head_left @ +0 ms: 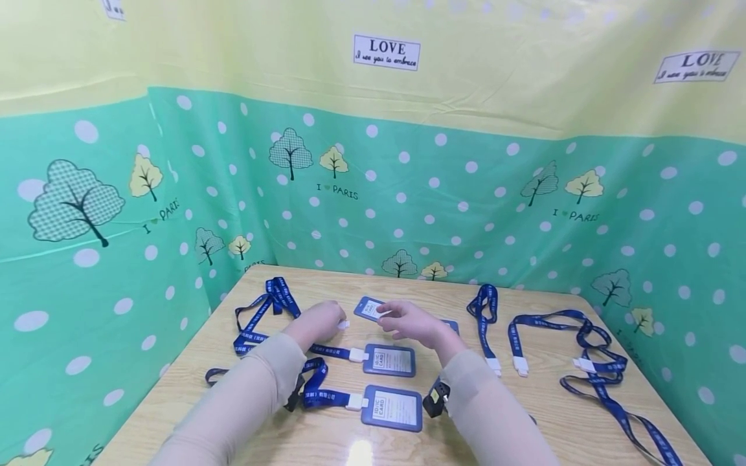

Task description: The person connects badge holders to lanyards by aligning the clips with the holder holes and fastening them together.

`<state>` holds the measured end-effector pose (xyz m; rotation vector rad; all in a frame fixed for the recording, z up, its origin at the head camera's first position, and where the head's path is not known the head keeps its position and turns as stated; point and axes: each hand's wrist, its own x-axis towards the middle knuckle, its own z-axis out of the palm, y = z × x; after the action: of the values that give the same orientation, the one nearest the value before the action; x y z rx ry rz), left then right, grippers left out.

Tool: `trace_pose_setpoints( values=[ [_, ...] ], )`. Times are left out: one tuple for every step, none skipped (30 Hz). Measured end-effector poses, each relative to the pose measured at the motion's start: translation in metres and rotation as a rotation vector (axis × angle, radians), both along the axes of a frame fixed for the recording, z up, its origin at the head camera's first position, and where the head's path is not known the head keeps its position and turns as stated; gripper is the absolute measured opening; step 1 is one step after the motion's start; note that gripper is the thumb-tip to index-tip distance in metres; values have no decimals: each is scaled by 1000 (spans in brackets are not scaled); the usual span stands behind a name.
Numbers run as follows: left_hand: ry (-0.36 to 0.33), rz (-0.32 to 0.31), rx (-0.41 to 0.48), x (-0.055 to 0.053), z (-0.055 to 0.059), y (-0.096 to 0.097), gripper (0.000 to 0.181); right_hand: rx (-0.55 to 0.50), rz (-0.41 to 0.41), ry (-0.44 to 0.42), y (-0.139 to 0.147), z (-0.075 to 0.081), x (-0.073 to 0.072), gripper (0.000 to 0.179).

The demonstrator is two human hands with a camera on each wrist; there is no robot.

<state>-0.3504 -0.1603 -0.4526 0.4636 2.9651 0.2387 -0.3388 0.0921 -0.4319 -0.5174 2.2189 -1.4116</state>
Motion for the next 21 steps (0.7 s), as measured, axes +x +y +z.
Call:
trace_pose_setpoints(
  values=[
    [4, -4, -4, 0, -1, 0, 20, 0, 1, 1, 0, -1, 0, 53],
    [6, -4, 2, 0, -1, -1, 20, -2, 2, -2, 0, -1, -1, 53],
    [8, -1, 8, -1, -1, -1, 19, -5, 2, -4, 0, -2, -1, 54],
    [10, 2, 13, -1, -2, -2, 18, -10, 3, -6, 0, -3, -1, 54],
    [11, 5, 19, -2, -2, -3, 17, -15, 5, -8, 0, -4, -1, 54],
    [11, 12, 27, -3, -3, -4, 16, -17, 6, -10, 0, -4, -1, 55],
    [13, 15, 36, -4, -5, -5, 14, -20, 7, -13, 0, -5, -1, 55],
    [14, 20, 43, -4, -5, -6, 13, -23, 9, -16, 0, -6, -1, 55],
    [11, 22, 46, -4, -5, -6, 11, -23, 10, -18, 0, -7, -1, 56],
    [10, 22, 47, -5, -6, -7, 9, -21, 11, -19, -1, -8, 0, 56],
    [6, 24, 45, -5, -6, -8, 9, -15, 10, -18, -1, -8, 0, 56],
    [2, 26, 44, -6, -6, -9, 8, -7, 10, -19, -1, -9, 0, 56],
    [-4, 29, 44, -5, -6, -9, 8, 0, 10, -16, -1, -9, 1, 55],
    [-13, 34, 42, -5, -5, -9, 9, 9, 10, -13, -2, -9, 1, 55],
    [-19, 37, 38, -5, -5, -9, 10, 15, 13, -5, -2, -9, 2, 55],
    [-24, 41, 32, -5, -5, -9, 11, 23, 16, 1, -2, -9, 3, 55],
    [-29, 43, 30, -5, -4, -9, 12, 29, 18, 5, -3, -9, 3, 55],
    [-31, 39, 26, -4, -3, -9, 12, 37, 22, 9, -3, -9, 4, 54],
    [-31, 35, 25, -4, -3, -9, 11, 40, 27, 16, -3, -9, 4, 54],
    [-29, 30, 21, -4, -3, -9, 10, 43, 29, 19, -3, -9, 5, 54],
    [-25, 24, 18, -5, -4, -9, 9, 45, 31, 22, -3, -9, 5, 53]
  ],
)
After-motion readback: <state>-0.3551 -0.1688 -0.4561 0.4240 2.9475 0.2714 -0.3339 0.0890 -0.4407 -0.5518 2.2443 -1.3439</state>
